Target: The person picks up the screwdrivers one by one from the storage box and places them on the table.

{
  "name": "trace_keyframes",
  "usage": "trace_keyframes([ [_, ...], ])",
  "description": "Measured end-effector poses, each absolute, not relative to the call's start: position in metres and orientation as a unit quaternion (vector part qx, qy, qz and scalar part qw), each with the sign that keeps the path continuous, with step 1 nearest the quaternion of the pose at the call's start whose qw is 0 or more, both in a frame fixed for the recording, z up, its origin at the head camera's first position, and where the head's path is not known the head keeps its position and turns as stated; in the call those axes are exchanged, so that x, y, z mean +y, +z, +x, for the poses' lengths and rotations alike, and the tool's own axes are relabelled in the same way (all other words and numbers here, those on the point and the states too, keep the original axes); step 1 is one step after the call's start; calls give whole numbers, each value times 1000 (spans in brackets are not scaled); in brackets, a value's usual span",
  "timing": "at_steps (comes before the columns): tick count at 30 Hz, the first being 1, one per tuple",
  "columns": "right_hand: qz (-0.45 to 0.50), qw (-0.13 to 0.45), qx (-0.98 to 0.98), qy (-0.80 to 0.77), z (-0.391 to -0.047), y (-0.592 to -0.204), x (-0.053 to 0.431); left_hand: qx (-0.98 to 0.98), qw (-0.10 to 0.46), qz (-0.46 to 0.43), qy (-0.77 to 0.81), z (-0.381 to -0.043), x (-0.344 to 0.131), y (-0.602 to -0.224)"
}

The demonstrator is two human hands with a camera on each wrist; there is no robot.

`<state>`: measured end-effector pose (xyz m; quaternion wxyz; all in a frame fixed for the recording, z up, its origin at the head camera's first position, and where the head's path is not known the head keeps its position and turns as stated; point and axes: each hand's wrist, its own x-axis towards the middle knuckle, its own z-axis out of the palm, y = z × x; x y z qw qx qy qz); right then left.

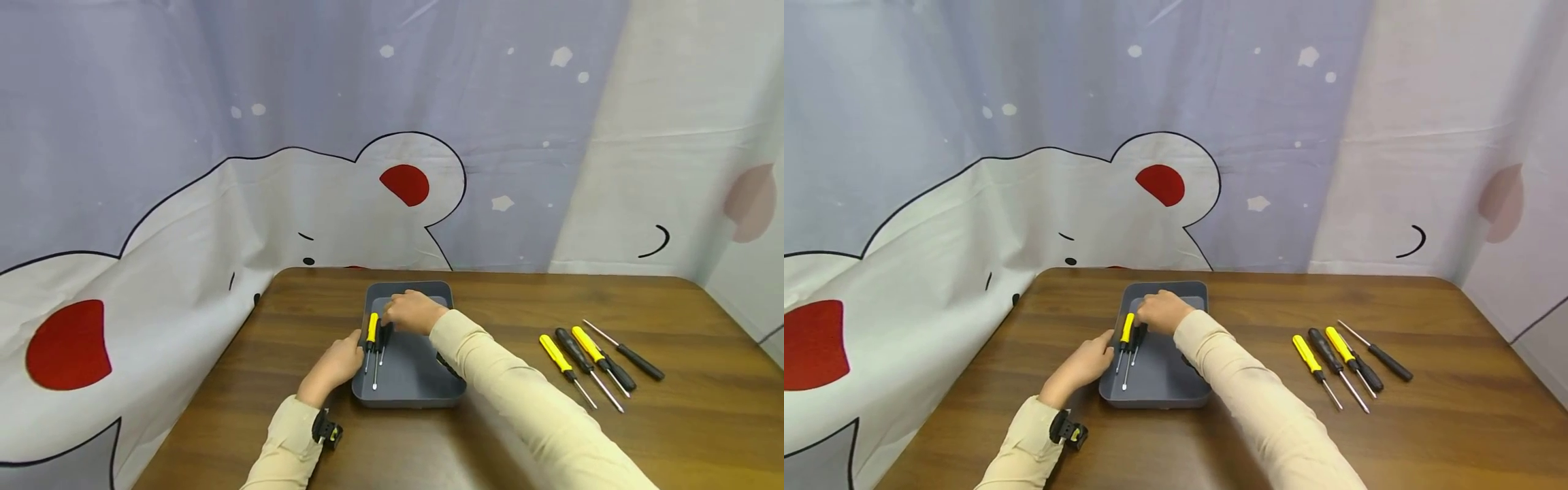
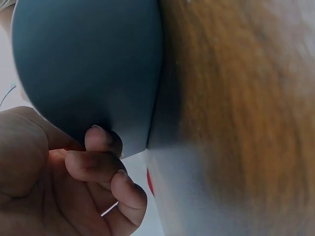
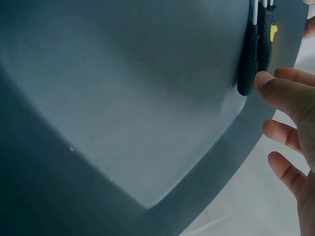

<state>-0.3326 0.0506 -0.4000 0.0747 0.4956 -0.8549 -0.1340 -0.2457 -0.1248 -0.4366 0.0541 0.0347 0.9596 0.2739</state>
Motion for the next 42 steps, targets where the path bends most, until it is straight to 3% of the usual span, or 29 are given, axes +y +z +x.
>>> trace_keyframes([
  [42, 480, 32, -864, -149, -339, -408, 41, 959, 59, 27, 276, -247, -125, -437],
])
